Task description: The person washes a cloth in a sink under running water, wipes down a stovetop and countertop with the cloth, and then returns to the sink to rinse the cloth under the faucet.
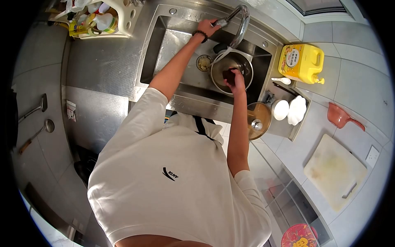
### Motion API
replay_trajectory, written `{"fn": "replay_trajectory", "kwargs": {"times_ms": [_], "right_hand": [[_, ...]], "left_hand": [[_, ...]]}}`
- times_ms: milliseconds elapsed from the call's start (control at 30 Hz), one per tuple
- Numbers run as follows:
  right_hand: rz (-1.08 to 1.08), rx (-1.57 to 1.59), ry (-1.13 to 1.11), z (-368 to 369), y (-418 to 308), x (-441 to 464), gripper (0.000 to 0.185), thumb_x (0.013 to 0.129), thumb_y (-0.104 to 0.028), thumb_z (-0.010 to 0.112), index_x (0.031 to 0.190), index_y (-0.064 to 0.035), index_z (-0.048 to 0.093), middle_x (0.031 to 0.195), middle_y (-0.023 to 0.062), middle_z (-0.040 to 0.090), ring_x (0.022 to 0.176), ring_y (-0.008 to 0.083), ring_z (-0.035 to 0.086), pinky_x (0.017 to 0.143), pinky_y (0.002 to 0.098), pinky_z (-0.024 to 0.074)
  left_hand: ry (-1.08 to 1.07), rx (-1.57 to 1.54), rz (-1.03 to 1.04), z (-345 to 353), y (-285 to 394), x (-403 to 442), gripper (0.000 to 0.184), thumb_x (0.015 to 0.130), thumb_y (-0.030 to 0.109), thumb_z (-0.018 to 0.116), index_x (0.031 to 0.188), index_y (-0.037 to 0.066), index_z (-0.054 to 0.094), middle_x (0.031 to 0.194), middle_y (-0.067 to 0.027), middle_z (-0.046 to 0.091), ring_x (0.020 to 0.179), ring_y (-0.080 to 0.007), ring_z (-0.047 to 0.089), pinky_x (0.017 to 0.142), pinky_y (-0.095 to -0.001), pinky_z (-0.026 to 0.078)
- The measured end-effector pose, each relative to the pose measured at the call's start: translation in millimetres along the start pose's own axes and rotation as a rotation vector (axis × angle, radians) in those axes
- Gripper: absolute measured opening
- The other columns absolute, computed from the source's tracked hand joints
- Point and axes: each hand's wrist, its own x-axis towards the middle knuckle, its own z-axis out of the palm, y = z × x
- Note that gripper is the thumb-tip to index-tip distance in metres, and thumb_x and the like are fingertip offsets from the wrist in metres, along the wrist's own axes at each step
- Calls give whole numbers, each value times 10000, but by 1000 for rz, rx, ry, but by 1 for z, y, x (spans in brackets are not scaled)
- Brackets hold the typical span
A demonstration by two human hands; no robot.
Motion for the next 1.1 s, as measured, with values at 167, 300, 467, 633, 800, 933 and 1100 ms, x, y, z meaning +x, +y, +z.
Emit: {"fn": "replay_trajectory", "kwargs": {"times_ms": [167, 300, 467, 633, 800, 933, 1100], "right_hand": [[-8, 20, 59, 0, -4, -1, 176, 871, -177, 544, 1029, -117, 590, 975, 123, 600, 856, 258, 569, 592, 364, 513], [-8, 25, 54, -6, -5, -1, 176, 870, -178, 543, 1028, -121, 593, 986, 120, 601, 860, 256, 569, 598, 366, 514], [10, 10, 46, -9, -1, 4, 180, 869, -186, 545, 1028, -128, 603, 995, 112, 599, 874, 253, 567, 609, 365, 516], [8, -17, 32, -7, 2, 6, 178, 870, -204, 552, 1026, -132, 600, 993, 106, 600, 871, 248, 572, 611, 362, 520], [-17, -35, 35, 9, 1, -3, 181, 864, -228, 567, 1015, -131, 583, 996, 101, 594, 835, 239, 580, 604, 357, 531], [-201, -135, 122, 40, 0, -5, 205, 869, -203, 572, 1035, -86, 550, 969, 89, 588, 894, 252, 600, 672, 406, 537], [-908, -963, 203, 64, 7, 41, 303, 881, -171, 555, 1121, 14, 567, 1033, 225, 634, 906, 391, 627, 809, 408, 491]], "left_hand": [[15, 7, -344, 9, 0, -49, 316, 784, 325, 652, 935, 53, 705, 871, -182, 699, 855, -394, 659, 798, -466, 534], [-153, 129, -530, 16, 13, -91, 280, 816, 279, 599, 859, 26, 711, 902, -199, 698, 865, -392, 664, 796, -458, 541], [-440, 86, -595, 19, 29, -122, 315, 820, 265, 584, 913, -9, 709, 938, -249, 681, 938, -398, 655, 828, -454, 533], [-458, 217, -591, 40, 18, -115, 265, 811, 209, 614, 937, -10, 695, 1002, -229, 681, 967, -353, 665, 809, -436, 537], [-743, -274, -701, 85, -12, -104, 279, 834, 245, 583, 864, -13, 684, 798, -174, 697, 724, -302, 691, 703, -398, 553], [-580, -581, -956, 87, 11, -103, 380, 865, 391, 555, 791, 34, 664, 656, -93, 642, 558, -244, 614, 576, -370, 517], [-418, -766, -1134, 26, 69, -110, 393, 885, 486, 536, 826, 118, 662, 709, -47, 634, 644, -222, 614, 597, -345, 518]]}}
